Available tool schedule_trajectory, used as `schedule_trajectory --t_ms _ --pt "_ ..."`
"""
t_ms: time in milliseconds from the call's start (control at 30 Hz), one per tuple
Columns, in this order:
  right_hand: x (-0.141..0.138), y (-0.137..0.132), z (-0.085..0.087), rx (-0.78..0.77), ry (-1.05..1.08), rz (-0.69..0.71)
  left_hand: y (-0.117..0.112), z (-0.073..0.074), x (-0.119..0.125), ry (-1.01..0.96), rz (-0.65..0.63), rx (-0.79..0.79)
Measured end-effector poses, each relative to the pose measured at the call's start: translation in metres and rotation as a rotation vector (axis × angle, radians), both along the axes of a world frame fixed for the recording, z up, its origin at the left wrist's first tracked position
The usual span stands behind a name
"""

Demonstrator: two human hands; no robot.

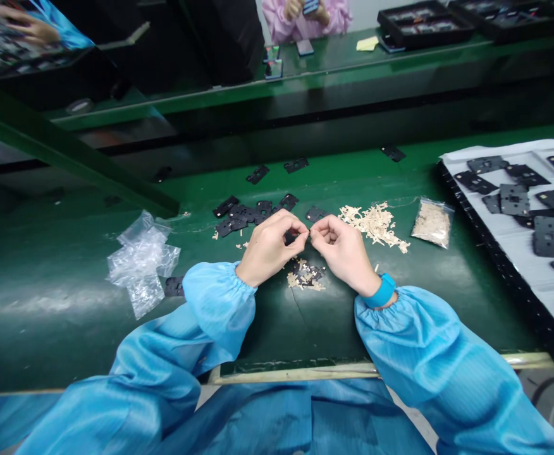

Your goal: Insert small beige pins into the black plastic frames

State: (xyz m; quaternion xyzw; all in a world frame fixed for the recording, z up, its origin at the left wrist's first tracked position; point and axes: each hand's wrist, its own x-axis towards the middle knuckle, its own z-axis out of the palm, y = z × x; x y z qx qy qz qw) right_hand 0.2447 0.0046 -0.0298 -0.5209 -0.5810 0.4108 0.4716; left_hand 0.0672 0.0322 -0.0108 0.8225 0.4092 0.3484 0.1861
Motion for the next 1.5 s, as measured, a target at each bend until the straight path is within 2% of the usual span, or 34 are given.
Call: schedule_trajectory --t_ms 67,133,200,267,367,500,667,800,867,933,1067,1167,1300,1400,1500 --pt "0.006 0.005 0.000 0.026 -0.081 -0.079 0.003 0.000 -0.002 -0.039 0.011 -0.034" --pt "0.014 0.009 0.000 0.058 -0.259 -0.179 0.005 0.000 -0.003 -0.042 0.040 -0.019" --pt "0.021 0.011 0.001 0.070 -0.436 -0.215 0.006 0.000 -0.004 0.009 0.079 0.071" --pt "0.022 0.011 0.002 0.089 -0.482 -0.163 0.004 -0.001 -0.004 0.094 0.116 0.215" --pt "0.014 0.007 0.005 0.092 -0.300 -0.062 0.001 -0.002 -0.002 0.215 0.153 0.438" --pt "0.000 0.002 0.009 -0.110 0.042 -0.024 -0.002 -0.001 0.001 0.292 0.157 0.591" --pt "-0.007 0.000 0.009 -0.245 0.286 -0.046 -0.008 -0.004 0.004 0.310 0.113 0.621" --pt "-0.003 0.005 0.009 -0.261 0.348 -0.141 -0.005 -0.005 0.005 0.231 0.042 0.524" --pt "0.003 0.009 0.010 -0.227 0.358 -0.219 0.014 -0.001 0.006 0.167 0.027 0.408" --pt "0.009 0.014 0.010 -0.197 0.381 -0.265 0.048 0.004 0.009 0.178 0.064 0.268" --pt "0.018 0.020 0.008 -0.178 0.398 -0.328 0.135 0.007 0.027 0.476 0.222 -0.041" --pt "0.020 0.021 0.005 -0.189 0.386 -0.356 0.179 -0.002 0.045 0.531 0.240 -0.097" --pt "0.020 0.021 0.003 -0.191 0.374 -0.348 0.200 -0.010 0.063 0.544 0.218 -0.149" --pt "0.021 0.021 0.003 -0.176 0.368 -0.348 0.202 -0.002 0.066 0.483 0.237 -0.170" --pt "0.021 0.020 0.002 -0.178 0.370 -0.329 0.188 0.010 0.056 0.369 0.229 -0.206"
